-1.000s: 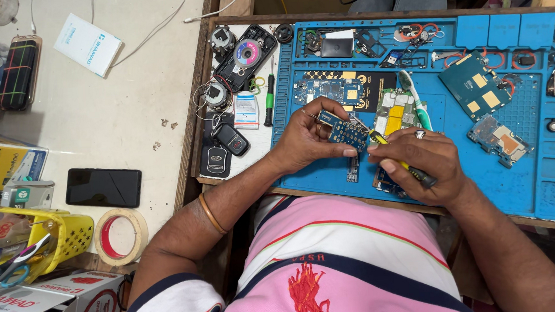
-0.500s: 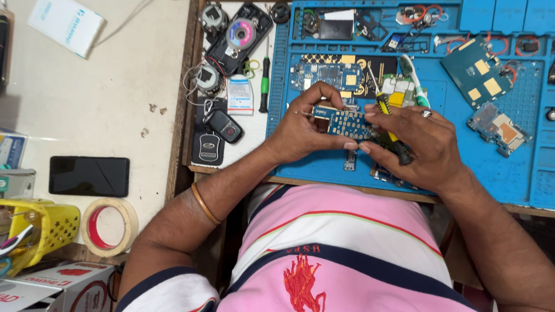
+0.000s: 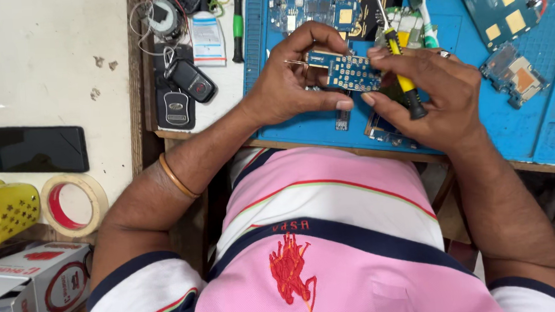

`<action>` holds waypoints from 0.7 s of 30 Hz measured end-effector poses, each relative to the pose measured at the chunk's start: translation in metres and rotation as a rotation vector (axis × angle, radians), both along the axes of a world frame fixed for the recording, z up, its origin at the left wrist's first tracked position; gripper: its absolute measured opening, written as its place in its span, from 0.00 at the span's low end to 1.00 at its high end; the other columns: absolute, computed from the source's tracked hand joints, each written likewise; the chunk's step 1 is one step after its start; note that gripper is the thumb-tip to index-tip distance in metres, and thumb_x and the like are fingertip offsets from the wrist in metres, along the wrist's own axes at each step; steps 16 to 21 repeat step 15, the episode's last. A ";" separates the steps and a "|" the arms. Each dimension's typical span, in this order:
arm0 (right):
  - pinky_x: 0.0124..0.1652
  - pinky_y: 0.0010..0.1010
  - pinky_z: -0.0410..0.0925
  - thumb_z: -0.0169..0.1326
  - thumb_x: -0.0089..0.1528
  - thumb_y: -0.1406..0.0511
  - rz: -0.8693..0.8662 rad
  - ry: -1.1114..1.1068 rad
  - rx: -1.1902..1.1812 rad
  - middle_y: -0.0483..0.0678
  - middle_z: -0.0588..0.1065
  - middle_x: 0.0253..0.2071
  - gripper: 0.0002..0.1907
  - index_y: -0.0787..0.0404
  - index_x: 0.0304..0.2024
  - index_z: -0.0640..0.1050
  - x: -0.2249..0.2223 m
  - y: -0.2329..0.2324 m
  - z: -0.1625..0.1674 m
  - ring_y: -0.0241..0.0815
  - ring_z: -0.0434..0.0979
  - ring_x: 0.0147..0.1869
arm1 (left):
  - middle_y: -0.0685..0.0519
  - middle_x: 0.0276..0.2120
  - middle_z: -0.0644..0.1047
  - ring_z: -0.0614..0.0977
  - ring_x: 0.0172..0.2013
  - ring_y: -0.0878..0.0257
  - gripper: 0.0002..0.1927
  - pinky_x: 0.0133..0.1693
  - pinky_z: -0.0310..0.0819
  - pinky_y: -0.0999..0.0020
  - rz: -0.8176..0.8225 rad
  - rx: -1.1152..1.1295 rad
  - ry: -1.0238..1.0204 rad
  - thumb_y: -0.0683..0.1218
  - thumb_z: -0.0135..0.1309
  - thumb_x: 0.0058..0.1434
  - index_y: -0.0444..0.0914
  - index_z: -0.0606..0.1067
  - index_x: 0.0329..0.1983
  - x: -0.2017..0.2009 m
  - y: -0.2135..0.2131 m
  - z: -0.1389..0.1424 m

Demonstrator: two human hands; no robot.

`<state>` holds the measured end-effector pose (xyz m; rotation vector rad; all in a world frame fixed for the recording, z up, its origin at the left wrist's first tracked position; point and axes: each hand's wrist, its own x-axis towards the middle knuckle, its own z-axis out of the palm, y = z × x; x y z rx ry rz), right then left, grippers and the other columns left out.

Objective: The person holds a disassembled phone motherboard on a blue repair mat and uses a yellow-handled screwdriver to pry and work on components on the board, repositioning the board repeatedly while working on different sections.

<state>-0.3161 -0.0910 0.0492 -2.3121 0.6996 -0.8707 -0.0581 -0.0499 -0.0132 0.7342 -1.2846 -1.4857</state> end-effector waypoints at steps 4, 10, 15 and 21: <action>0.50 0.31 0.74 0.70 0.61 0.65 -0.093 0.026 0.087 0.51 0.81 0.54 0.23 0.62 0.57 0.80 0.001 -0.006 0.006 0.39 0.84 0.46 | 0.47 0.65 0.72 0.82 0.41 0.73 0.40 0.42 0.81 0.78 0.051 0.119 0.105 0.36 0.70 0.60 0.40 0.62 0.72 -0.003 -0.003 0.016; 0.62 0.40 0.67 0.71 0.61 0.58 -0.132 0.198 -0.062 0.46 0.82 0.53 0.23 0.56 0.56 0.81 -0.007 -0.010 0.008 0.42 0.83 0.52 | 0.46 0.71 0.68 0.69 0.23 0.79 0.39 0.24 0.65 0.82 0.446 -0.021 -0.229 0.41 0.71 0.61 0.39 0.63 0.72 0.005 0.004 0.042; 0.56 0.45 0.67 0.71 0.54 0.56 -0.139 0.229 -0.123 0.49 0.82 0.44 0.28 0.62 0.53 0.81 -0.002 -0.010 0.013 0.44 0.81 0.44 | 0.54 0.67 0.69 0.77 0.27 0.74 0.34 0.29 0.73 0.82 0.484 -0.543 -0.508 0.43 0.75 0.66 0.43 0.68 0.69 0.072 0.060 0.084; 0.56 0.45 0.67 0.71 0.54 0.56 -0.139 0.229 -0.123 0.49 0.82 0.44 0.28 0.62 0.53 0.81 -0.002 -0.010 0.013 0.44 0.81 0.44 | 0.54 0.67 0.69 0.77 0.27 0.74 0.34 0.29 0.73 0.82 0.484 -0.543 -0.508 0.43 0.75 0.66 0.43 0.68 0.69 0.072 0.060 0.084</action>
